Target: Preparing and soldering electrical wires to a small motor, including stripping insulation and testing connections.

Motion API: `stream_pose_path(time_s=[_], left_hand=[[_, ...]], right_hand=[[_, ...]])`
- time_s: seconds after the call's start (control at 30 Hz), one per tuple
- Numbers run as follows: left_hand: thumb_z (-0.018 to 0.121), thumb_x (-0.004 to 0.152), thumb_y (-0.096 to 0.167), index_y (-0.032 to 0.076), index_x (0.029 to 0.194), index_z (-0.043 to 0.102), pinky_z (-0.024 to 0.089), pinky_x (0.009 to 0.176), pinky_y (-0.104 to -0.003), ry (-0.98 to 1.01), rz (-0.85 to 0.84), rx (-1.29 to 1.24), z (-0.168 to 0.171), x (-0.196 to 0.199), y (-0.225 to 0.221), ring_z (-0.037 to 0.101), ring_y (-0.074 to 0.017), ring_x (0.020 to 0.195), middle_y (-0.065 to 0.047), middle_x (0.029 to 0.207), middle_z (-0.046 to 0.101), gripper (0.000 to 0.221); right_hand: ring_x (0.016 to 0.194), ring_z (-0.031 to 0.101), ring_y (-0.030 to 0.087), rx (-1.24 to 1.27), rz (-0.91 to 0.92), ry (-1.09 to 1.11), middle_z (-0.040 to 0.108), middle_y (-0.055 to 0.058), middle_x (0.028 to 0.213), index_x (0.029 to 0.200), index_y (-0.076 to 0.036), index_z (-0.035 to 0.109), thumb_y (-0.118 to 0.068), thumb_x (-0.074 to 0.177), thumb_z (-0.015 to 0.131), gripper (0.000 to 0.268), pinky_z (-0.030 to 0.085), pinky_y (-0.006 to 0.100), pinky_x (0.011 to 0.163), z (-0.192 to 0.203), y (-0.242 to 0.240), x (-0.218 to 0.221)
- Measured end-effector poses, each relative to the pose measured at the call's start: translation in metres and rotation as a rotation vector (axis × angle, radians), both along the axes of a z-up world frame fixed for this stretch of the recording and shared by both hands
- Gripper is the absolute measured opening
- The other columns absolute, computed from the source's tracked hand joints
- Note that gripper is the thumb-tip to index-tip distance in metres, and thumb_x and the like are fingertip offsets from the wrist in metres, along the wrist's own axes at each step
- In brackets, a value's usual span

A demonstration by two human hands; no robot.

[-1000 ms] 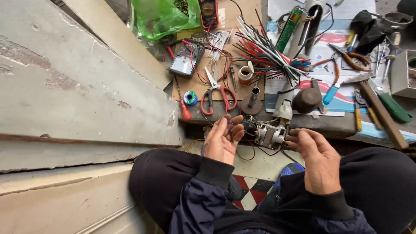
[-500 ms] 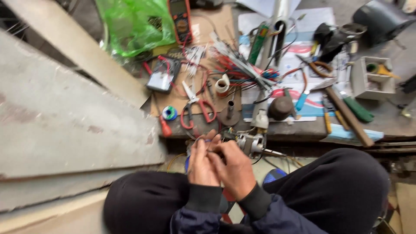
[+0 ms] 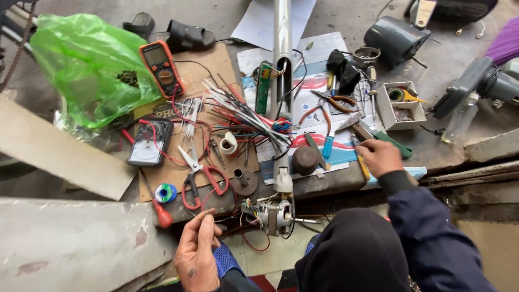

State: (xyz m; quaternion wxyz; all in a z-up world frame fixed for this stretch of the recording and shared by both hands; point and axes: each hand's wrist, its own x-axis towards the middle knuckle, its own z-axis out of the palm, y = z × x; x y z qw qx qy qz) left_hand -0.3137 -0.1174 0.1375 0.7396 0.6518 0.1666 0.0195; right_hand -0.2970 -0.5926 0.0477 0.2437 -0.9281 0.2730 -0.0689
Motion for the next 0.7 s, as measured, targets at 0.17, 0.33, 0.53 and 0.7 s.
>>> stream_pose_path(time_s=[0.17, 0.33, 0.53, 0.7], left_hand=[[0.073, 0.101, 0.006, -0.008, 0.115, 0.084, 0.046, 0.059, -0.028, 0.066, -0.032, 0.034, -0.013, 0.000, -0.016, 0.051, -0.0146, 0.060, -0.008, 0.067, 0.060, 0.023], [0.075, 0.098, 0.001, -0.010, 0.115, 0.086, 0.045, 0.055, -0.028, 0.129, -0.087, -0.026, -0.017, 0.002, -0.050, 0.052, -0.0150, 0.057, -0.014, 0.079, 0.075, 0.022], [0.075, 0.100, 0.008, -0.009, 0.126, 0.091, 0.059, 0.064, -0.033, 0.248, -0.314, -0.021, -0.014, 0.006, -0.075, 0.068, -0.0221, 0.069, -0.019, 0.076, 0.077, 0.034], [0.068, 0.102, 0.008, -0.006, 0.139, 0.086, 0.066, 0.073, -0.037, 0.271, -0.408, -0.020, -0.004, 0.010, -0.089, 0.073, -0.0238, 0.073, -0.020, 0.083, 0.083, 0.044]], right_hand=[[0.103, 0.075, 0.035, 0.060, -0.072, -0.058, 0.079, 0.017, 0.127, 0.132, -0.002, 0.079, -0.028, 0.100, 0.076, 0.041, 0.058, 0.042, 0.096, -0.094, -0.023, 0.023], [0.119, 0.065, 0.036, -0.388, -0.123, 0.026, 0.071, 0.017, 0.126, 0.133, -0.006, 0.075, -0.048, 0.098, 0.072, 0.055, 0.048, 0.048, 0.104, -0.121, -0.022, -0.024], [0.112, 0.065, 0.038, -0.536, -0.137, 0.049, 0.069, 0.013, 0.123, 0.134, -0.012, 0.072, -0.055, 0.093, 0.074, 0.059, 0.047, 0.050, 0.099, -0.147, -0.036, -0.032], [0.121, 0.069, 0.034, -0.303, -0.206, 0.274, 0.077, 0.015, 0.122, 0.108, -0.007, 0.084, -0.064, 0.088, 0.067, 0.062, 0.051, 0.046, 0.111, -0.092, -0.057, -0.014]])
